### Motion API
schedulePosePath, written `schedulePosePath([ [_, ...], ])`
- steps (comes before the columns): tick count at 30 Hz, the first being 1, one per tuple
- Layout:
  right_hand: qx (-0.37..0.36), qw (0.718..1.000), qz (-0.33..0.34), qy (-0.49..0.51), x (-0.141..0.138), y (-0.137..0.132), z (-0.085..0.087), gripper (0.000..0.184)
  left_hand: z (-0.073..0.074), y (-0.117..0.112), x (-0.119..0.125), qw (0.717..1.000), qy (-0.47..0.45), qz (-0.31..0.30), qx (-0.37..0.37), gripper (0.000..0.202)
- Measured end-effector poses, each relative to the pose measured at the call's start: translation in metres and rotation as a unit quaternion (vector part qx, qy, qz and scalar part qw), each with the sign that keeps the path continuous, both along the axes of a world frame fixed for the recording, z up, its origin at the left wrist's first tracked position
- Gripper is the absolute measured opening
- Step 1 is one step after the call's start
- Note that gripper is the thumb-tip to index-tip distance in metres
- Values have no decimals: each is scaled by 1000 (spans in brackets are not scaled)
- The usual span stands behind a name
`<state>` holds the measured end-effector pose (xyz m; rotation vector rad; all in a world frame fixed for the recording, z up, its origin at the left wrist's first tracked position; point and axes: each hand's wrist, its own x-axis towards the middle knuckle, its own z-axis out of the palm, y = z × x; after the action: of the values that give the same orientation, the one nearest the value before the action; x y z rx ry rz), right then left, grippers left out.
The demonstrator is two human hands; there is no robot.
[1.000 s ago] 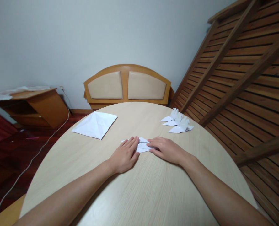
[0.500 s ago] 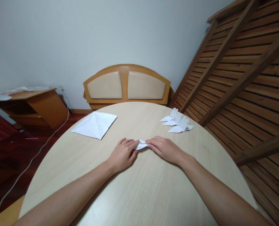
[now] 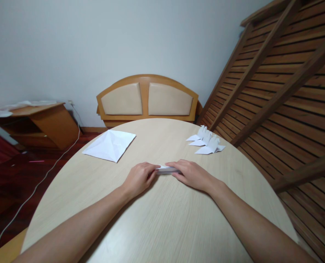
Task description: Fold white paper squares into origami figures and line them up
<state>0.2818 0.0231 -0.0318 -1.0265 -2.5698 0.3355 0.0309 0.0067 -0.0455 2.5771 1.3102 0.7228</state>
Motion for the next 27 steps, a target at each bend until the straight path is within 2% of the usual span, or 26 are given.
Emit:
schedulePosePath([
  [8,-1,997,-2,83,-3,-1,2,34,1,-2,1,999,-23,26,-15,29],
  [12,-64,985,-17,159,-6,-3,5,21,5,-6,2,998,-50,34,-17,26],
  [16,-131,967,-36,215,-10,-5,8,17,8,-9,4,996,-67,43,-27,26],
  [24,-183,956,-73,219,-16,-3,4,20,6,-4,5,990,-17,119,-69,43],
  [27,-173,957,-100,212,-15,-1,1,24,4,-1,3,992,-13,125,-30,30],
])
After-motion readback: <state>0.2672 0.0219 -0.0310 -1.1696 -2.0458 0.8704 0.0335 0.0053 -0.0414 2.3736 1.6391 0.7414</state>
